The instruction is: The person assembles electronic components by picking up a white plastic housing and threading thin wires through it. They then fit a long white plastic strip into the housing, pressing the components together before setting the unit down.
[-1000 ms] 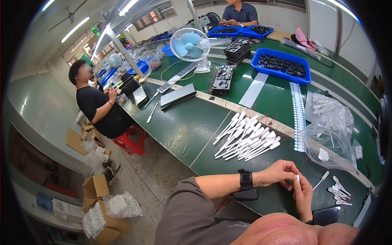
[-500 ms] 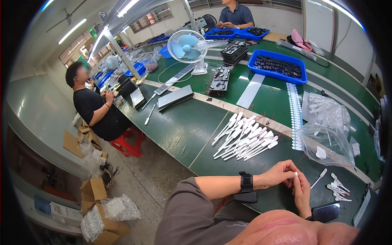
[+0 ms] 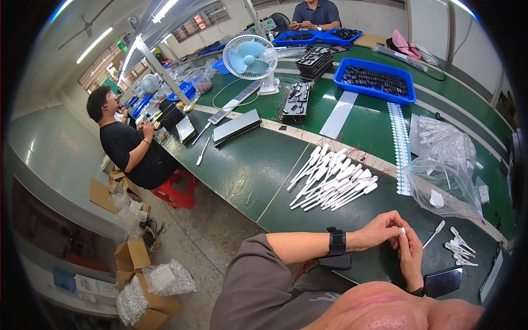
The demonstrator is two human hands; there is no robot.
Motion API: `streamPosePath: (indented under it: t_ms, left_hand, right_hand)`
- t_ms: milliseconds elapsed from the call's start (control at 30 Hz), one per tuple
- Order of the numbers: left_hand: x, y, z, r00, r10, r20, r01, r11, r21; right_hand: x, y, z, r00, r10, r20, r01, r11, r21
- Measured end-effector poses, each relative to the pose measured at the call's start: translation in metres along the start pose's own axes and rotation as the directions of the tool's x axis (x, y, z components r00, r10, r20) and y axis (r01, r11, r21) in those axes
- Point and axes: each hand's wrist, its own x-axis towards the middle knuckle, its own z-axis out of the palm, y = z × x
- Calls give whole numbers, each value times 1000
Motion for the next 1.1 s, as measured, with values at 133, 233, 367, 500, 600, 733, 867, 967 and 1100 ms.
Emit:
streamPosePath:
  t_ms: [133, 233, 367, 500, 600, 733, 867, 967, 1100]
  left_hand:
    - [0, -1, -1, 1000, 11, 9, -11, 1000, 4]
    - [-1, 4, -1, 1000, 12, 21, -12, 1000, -1]
    - [-6, 19, -1, 995, -95, 18, 94, 995, 13]
    - [-3, 17, -4, 984, -173, 38, 174, 984, -39]
    - [4, 20, -7, 978, -209, 18, 209, 978, -21]
    - [-3, 33, -7, 979, -195, -66, 194, 981, -17]
    - [2, 32, -7, 975, -220, -37, 219, 976, -8]
    - [-1, 30, -4, 979, -202, -40, 203, 979, 21]
    - [-6, 31, 0, 988, -143, -63, 146, 988, 46]
  right_hand:
    - [0, -3, 1, 1000, -15, -6, 15, 1000, -4]
    - [1, -7, 2, 999, -23, -22, 22, 1000, -22]
    - [-2, -17, 2, 998, -64, -3, 64, 998, -21]
    - [-6, -21, -3, 1000, -6, 26, 8, 996, -84]
    - [-2, -3, -4, 989, -145, 10, 144, 974, -172]
    - [8, -16, -4, 993, -79, 84, 93, 980, -176]
    - [4, -14, -9, 996, -24, 84, 32, 995, -93]
    - [1, -11, -7, 997, -13, 79, 16, 999, -38]
    - [0, -12, -7, 997, -9, 83, 11, 1000, -23]
